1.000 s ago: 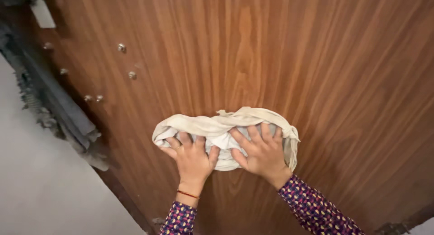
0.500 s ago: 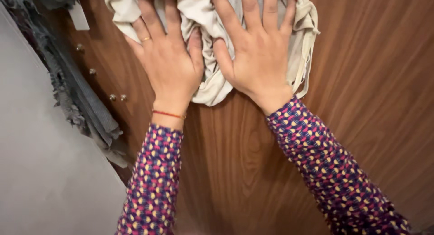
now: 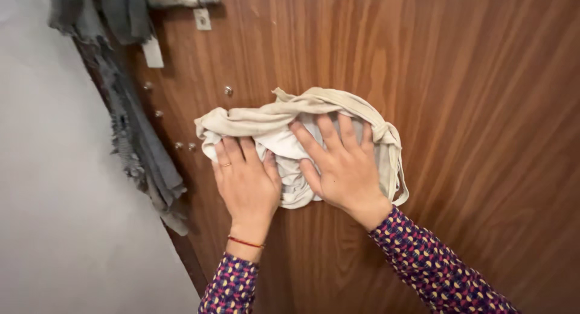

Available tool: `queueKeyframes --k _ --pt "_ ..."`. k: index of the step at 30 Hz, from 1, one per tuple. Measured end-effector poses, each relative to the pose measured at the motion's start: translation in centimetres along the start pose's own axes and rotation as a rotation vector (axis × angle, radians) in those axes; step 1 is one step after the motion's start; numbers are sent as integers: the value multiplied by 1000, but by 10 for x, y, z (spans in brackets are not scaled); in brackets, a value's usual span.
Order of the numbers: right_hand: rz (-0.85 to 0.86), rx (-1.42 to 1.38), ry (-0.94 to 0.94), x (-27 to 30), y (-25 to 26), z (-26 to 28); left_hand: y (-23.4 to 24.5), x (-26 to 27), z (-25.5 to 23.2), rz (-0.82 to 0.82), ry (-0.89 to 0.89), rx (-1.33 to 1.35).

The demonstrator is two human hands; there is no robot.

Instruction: The person wipes the surface of a wooden door using a white cloth. They systematically clean the door frame, the metal latch area, and the main panel of the door, moving the cloth in circular and vertical motions to remove dust or dirt.

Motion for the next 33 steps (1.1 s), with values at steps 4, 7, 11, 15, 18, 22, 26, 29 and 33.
queueKeyframes --k 4,7,11,15,18,22,26,29,33 --pt "2 -18 32 -9 3 10 -4 -17 0 -113 -35 50" --pt "-45 -51 27 -30 11 16 1 -43 1 -189 -77 143" --pt "-69 -77 47 -66 10 23 21 -79 19 -209 -131 134" --pt "-142 -129 107 -113 10 30 44 -118 36 -181 -280 72" --pt "-176 -154 120 -134 12 38 42 -120 44 -186 -272 40" --pt "-134 -237 159 -124 14 42 31 -103 57 -211 -255 56" --pt "20 -337 156 -85 16 40 25 -63 65 -190 -213 84" --pt "-11 -149 -8 -86 33 -1 31 -56 62 -158 -204 73" --pt "-263 82 72 -130 52 6 40 -68 43 -190 -171 5"
Point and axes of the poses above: each hand's wrist, its own x-axis away from the middle knuckle, its own y-axis out of the back of the hand, z = x × y, the point moved 10 cm from there along -x, towards the middle knuckle, and after that the axes turned 2 degrees about -y, right-handed, at the moved point
